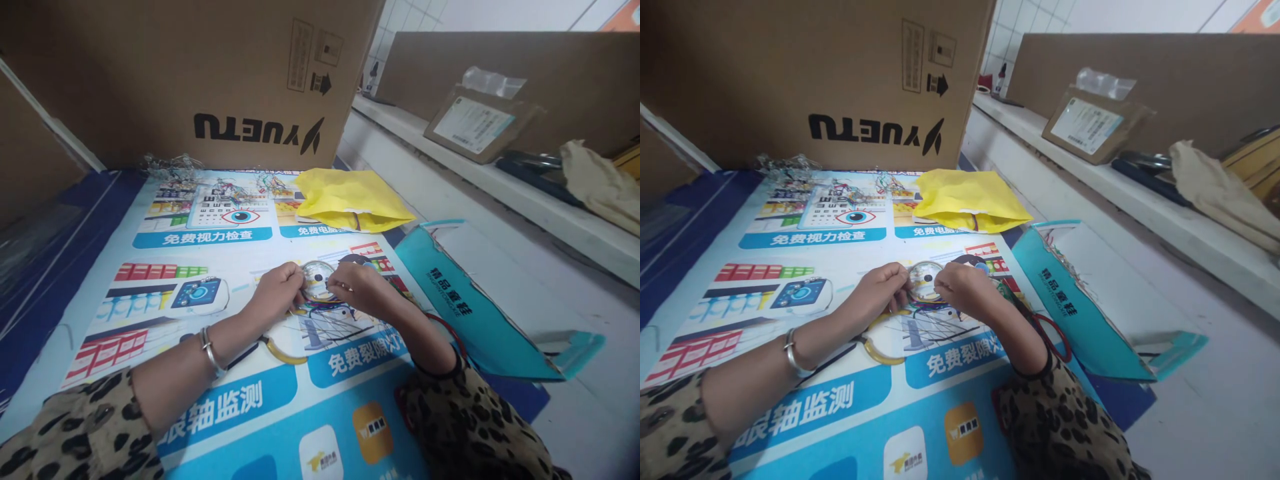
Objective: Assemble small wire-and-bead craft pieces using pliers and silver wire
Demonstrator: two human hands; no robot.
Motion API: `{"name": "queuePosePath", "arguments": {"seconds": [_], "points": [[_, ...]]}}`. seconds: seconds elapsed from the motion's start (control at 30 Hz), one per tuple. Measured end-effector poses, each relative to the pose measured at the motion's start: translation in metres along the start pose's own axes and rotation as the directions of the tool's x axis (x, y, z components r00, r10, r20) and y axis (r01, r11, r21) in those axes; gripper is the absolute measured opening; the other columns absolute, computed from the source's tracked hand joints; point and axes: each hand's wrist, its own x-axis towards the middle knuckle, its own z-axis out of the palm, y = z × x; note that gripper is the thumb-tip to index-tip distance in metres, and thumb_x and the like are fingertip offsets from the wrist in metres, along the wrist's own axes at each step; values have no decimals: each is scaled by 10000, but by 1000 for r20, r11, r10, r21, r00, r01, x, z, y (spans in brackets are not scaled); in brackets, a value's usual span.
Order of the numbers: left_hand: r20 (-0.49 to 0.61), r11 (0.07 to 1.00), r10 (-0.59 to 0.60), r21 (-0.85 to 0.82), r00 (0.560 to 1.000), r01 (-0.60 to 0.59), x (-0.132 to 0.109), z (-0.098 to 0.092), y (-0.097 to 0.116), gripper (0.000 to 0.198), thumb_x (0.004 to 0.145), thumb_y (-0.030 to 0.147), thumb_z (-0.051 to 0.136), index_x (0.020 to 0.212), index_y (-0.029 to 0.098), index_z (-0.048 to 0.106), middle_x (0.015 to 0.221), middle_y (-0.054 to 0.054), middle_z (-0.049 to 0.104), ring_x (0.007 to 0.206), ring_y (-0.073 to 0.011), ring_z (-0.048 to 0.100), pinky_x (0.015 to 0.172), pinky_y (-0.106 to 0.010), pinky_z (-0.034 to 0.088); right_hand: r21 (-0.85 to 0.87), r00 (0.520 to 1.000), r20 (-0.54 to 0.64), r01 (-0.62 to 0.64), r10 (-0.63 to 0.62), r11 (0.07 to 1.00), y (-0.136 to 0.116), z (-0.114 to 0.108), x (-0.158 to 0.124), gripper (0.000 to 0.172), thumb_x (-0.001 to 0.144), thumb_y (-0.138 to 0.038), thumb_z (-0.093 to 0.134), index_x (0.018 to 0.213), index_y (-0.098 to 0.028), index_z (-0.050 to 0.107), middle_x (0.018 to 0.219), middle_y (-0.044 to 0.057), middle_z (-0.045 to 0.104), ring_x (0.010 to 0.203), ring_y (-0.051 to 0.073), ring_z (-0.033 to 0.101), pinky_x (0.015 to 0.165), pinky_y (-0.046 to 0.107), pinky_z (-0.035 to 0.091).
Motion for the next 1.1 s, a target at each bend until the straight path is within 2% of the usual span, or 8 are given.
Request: {"name": "queuePosePath", "arguments": {"seconds": [0.27, 0.5, 0.63, 0.73, 0.87, 1.0, 1.1], "points": [[-22, 999, 26, 21, 999, -25, 1, 1, 1, 168, 787, 283, 403, 671, 192, 483, 484, 13, 561, 356, -85, 472, 361, -177, 347, -61, 990, -136, 19, -27, 998, -6, 23, 15, 172, 850, -194, 491, 825, -174, 660, 813, 48, 634, 773, 135, 548, 677, 232, 369], [-30, 998, 57, 15, 998, -56, 2, 1, -4, 193, 797, 323, 403, 670, 198, 479, 482, 17, 553, 373, -97, 492, 365, -182, 352, -191, 991, -106, 63, -84, 980, -14, 30, 21, 234, 895, -241, 433, 820, -178, 646, 808, 45, 634, 787, 143, 547, 703, 243, 352], [-33, 998, 58, -3, 998, -59, 3, 1, -5, 199, 799, 343, 406, 688, 200, 489, 496, 21, 554, 382, -102, 492, 377, -193, 351, -310, 988, -70, 108, -136, 944, -19, 30, 21, 246, 900, -202, 399, 800, -158, 619, 781, 60, 624, 741, 158, 533, 699, 275, 327], [-59, 995, 99, 0, 993, -99, 2, 2, -5, 191, 797, 323, 406, 683, 199, 497, 506, 23, 552, 413, -104, 496, 402, -197, 351, -324, 987, -52, 129, -153, 937, -21, 32, 21, 237, 887, -172, 399, 759, -151, 598, 749, 61, 615, 705, 162, 524, 681, 279, 317], [-77, 986, 164, 37, 983, -162, 2, 1, -5, 203, 790, 278, 398, 627, 196, 487, 496, 17, 540, 493, -118, 510, 457, -204, 365, -299, 993, -47, 89, -108, 950, -22, 32, 24, 239, 881, -171, 399, 722, -155, 576, 720, 54, 594, 700, 163, 521, 657, 267, 315], [-101, 983, 172, 81, 980, -165, 2, -2, -4, 194, 780, 269, 407, 618, 199, 487, 511, 15, 543, 529, -130, 511, 501, -221, 381, -284, 999, 46, 31, -18, 958, -25, 29, 29, 209, 859, -154, 392, 761, -157, 577, 769, 61, 596, 709, 158, 534, 609, 248, 307], [-113, 980, 188, 95, 976, -177, 1, -2, -4, 191, 777, 262, 403, 611, 199, 475, 532, 11, 545, 558, -134, 514, 516, -224, 381, -299, 996, 68, -33, 55, 954, -27, 28, 32, 194, 841, -160, 388, 785, -169, 574, 783, 58, 599, 693, 155, 541, 574, 245, 288]]}}
